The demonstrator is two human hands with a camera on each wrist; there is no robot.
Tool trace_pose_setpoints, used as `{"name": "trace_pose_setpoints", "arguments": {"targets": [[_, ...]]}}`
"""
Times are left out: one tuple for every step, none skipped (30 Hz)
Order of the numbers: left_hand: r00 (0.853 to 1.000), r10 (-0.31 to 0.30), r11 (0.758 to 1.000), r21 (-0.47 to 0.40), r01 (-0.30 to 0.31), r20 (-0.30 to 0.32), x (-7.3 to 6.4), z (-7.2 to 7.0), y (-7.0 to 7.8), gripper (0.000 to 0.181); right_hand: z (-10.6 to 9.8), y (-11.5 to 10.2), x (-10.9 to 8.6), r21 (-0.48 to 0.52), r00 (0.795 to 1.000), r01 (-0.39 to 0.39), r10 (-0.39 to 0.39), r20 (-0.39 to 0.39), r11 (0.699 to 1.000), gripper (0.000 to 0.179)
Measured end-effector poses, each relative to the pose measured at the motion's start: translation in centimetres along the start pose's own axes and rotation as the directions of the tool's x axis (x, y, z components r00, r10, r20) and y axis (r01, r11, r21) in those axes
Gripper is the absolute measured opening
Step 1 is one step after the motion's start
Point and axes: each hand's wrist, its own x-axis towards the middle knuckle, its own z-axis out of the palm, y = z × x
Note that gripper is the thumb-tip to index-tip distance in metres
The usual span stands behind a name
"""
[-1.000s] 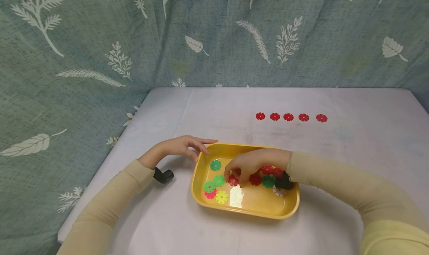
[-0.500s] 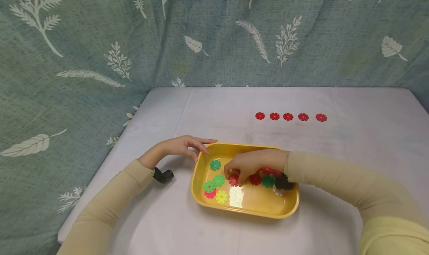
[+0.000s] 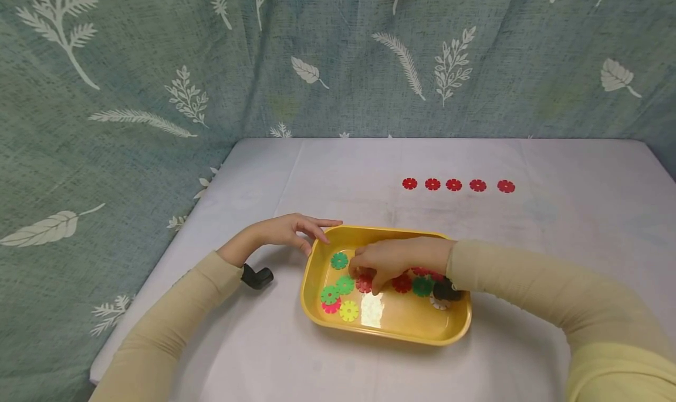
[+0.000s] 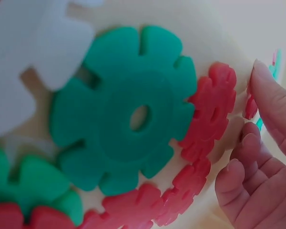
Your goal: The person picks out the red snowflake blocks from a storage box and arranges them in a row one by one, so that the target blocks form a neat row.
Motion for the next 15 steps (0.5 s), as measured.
{"name": "trace_pose_setpoints", "arguments": {"targets": [[1.000,-0.002,1.000,0.000,0.002,0.000,0.01,0.00,0.00,0.043,0.01,0.01,0.03,0.002,1.000,0.000,0.000,0.002,1.000,0.033],[1.000,-0.005,1.000,0.001,0.005,0.000,0.02,0.01,-0.01,0.042,0.03,0.02,0.06,0.004,1.000,0.002,-0.002,0.002,1.000,0.031],[1.000,-0.006,1.000,0.004,0.006,-0.001,0.03,0.00,-0.02,0.042,0.04,0.06,0.08,0.006,1.000,0.006,-0.006,0.004,1.000,0.029],[1.000,-0.008,1.000,0.006,0.008,-0.003,0.04,0.01,-0.03,0.041,0.05,0.09,0.09,0.009,1.000,0.008,-0.008,0.007,1.000,0.028],[1.000,-0.011,1.000,0.009,0.011,-0.004,0.06,0.02,-0.04,0.040,0.04,0.12,0.09,0.013,1.000,0.009,-0.009,0.009,1.000,0.027],[1.000,-0.012,1.000,0.011,0.012,-0.005,0.07,0.01,-0.05,0.040,0.04,0.15,0.10,0.016,1.000,0.006,-0.006,0.013,1.000,0.026],[1.000,-0.014,1.000,0.013,0.014,-0.005,0.06,0.02,-0.05,0.040,0.04,0.17,0.11,0.017,1.000,0.008,-0.008,0.016,1.000,0.026],[1.000,-0.013,1.000,0.014,0.013,-0.005,0.05,0.02,-0.04,0.041,0.05,0.21,0.14,0.019,1.000,0.011,-0.012,0.020,1.000,0.026],[1.000,-0.012,1.000,0.014,0.012,-0.005,0.04,0.02,-0.02,0.042,0.04,0.22,0.15,0.024,1.000,0.018,-0.019,0.022,1.000,0.026],[1.000,-0.011,1.000,0.013,0.011,-0.004,0.02,0.03,0.00,0.043,0.01,0.20,0.17,0.038,0.999,0.019,-0.020,0.026,0.999,0.026],[1.000,-0.009,1.000,0.011,0.009,-0.003,0.01,0.05,0.01,0.044,-0.01,0.18,0.19,0.052,0.999,0.018,-0.020,0.030,0.998,0.025],[1.000,-0.008,1.000,0.009,0.008,-0.002,-0.01,0.06,0.03,0.045,-0.03,0.14,0.21,0.064,0.999,0.024,-0.026,0.034,0.998,0.024],[1.000,-0.008,1.000,0.008,0.008,-0.002,-0.02,0.07,0.05,0.046,-0.06,0.09,0.22,0.075,0.999,0.028,-0.031,0.037,0.997,0.022],[1.000,-0.008,1.000,0.009,0.008,-0.003,-0.03,0.09,0.06,0.047,-0.08,0.06,0.22,0.088,0.999,0.027,-0.031,0.041,0.996,0.021],[1.000,-0.010,1.000,0.010,0.010,-0.004,-0.03,0.10,0.07,0.046,-0.10,0.02,0.21,0.102,0.999,0.023,-0.027,0.043,0.995,0.019]]}}
